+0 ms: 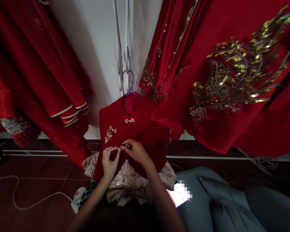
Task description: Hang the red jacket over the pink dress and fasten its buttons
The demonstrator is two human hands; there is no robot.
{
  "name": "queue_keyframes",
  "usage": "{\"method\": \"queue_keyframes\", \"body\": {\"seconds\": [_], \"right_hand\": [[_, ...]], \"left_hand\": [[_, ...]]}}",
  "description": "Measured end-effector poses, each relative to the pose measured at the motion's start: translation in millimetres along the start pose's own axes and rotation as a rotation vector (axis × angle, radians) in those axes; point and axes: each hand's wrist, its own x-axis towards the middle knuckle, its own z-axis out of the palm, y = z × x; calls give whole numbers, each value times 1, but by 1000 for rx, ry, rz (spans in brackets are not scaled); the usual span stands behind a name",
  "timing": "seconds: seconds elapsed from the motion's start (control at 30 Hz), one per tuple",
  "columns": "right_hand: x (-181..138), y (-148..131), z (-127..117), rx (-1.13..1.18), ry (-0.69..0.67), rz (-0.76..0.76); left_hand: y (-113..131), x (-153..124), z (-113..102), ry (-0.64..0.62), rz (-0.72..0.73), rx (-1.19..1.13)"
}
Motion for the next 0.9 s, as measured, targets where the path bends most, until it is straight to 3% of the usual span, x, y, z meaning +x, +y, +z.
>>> {"method": "queue_keyframes", "body": {"seconds": [0.9], "right_hand": [[8,22,10,278,-60,73]], "left_hand": [[5,0,-2,-61,1,-4]]}}
